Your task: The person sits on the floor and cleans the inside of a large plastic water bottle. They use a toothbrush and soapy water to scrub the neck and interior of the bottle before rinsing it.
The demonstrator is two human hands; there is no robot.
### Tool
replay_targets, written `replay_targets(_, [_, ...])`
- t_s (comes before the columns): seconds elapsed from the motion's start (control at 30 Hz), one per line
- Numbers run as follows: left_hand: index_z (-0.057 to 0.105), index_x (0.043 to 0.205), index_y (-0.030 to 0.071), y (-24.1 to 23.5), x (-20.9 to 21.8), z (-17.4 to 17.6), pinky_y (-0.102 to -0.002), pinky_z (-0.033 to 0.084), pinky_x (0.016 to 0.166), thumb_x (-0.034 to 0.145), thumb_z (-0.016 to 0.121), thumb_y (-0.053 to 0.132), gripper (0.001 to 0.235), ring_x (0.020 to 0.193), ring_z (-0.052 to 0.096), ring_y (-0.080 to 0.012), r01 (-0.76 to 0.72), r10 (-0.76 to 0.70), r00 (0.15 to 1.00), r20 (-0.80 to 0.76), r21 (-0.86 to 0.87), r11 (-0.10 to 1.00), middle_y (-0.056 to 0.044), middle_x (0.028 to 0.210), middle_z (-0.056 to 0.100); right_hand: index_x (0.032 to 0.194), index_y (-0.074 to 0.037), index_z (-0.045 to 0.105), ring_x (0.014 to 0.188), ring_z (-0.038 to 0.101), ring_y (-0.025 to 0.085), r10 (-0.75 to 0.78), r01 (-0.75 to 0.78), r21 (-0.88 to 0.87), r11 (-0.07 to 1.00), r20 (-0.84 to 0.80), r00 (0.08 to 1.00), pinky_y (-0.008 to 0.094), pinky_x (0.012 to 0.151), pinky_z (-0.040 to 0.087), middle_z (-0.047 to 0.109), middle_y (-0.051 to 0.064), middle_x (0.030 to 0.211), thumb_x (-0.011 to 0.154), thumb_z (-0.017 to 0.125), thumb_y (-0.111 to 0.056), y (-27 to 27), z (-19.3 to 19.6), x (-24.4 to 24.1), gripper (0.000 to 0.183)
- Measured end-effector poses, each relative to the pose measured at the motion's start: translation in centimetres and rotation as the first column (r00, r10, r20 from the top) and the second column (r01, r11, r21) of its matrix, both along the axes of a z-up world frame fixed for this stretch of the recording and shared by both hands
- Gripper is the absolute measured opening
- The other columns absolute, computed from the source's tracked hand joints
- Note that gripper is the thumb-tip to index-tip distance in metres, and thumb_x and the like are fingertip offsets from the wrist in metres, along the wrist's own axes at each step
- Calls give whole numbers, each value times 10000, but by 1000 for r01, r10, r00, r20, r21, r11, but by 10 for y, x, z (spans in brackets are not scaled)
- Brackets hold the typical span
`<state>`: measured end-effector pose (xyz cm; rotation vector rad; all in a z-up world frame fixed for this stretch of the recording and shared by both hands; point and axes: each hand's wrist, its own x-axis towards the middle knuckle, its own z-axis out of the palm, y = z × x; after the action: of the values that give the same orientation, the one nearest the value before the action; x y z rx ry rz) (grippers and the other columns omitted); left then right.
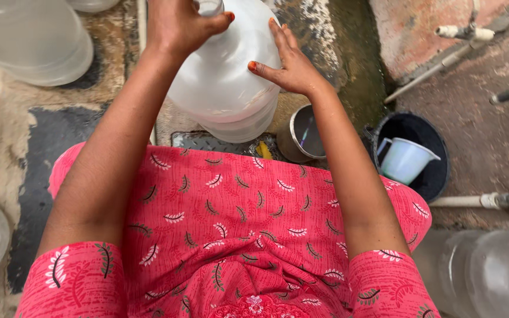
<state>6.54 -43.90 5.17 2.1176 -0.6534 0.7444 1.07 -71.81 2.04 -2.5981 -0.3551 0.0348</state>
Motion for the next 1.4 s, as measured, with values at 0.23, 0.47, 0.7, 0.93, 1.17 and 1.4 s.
replay_targets(0.23, [707,1047,58,-69,1,-2,-412,543,662,763,994,289,466,779,689,-280,159,-162,981,102,39,987,-100,913,690,1523,-153,448,1311,549,331,-132,201,469,860,-177,975,479,993,552,522,149,1465,998,636,-474,-138,-92,7,643])
replay_targets(0.47, [666,1121,48,-117,-14,-6,-471,510,682,812,937,351,511,832,667,-355,101,-104,994,31,87,991,-122,976,690,1038,-78,680,803,729,226,-361,848,207,488,-837,412,365,736,635,722,115,943,1003,563,-166,-192,-292,-15,150])
replay_targets(0.7, [635,1196,35,-144,-21,-10,-459,502,743,851,890,333,522,909,635,-371,75,-91,980,177,95,993,-152,1037,648,1458,-15,594,1416,527,380,-621,447,-457,769,-700,352,460,1138,438,521,226,1562,988,543,-298,-151,-383,-61,551])
replay_targets(0.93, [601,1051,42,-132,-3,-16,-457,481,757,864,872,332,439,883,620,-345,43,-65,984,165,135,990,-109,946,637,1582,-90,336,1558,173,344,-652,400,-525,751,-683,330,475,1247,189,116,114,1713,889,658,-382,-169,-398,-78,818])
replay_targets(1.17, [589,1123,23,-134,-5,-17,-443,480,770,903,876,285,446,908,624,-320,103,-112,985,131,75,992,-117,978,606,1481,-48,463,1441,369,352,-585,306,-498,811,-703,406,444,1159,329,338,171,1574,893,679,-361,-153,-416,-70,700])
replay_targets(1.4, [585,1221,50,-132,-5,-27,-430,475,759,929,910,267,487,923,631,-333,136,-136,987,83,6,991,-141,1035,596,1380,-6,591,1324,565,359,-546,377,-404,834,-705,453,414,1071,468,560,227,1435,898,700,-341,-138,-424,-74,597])
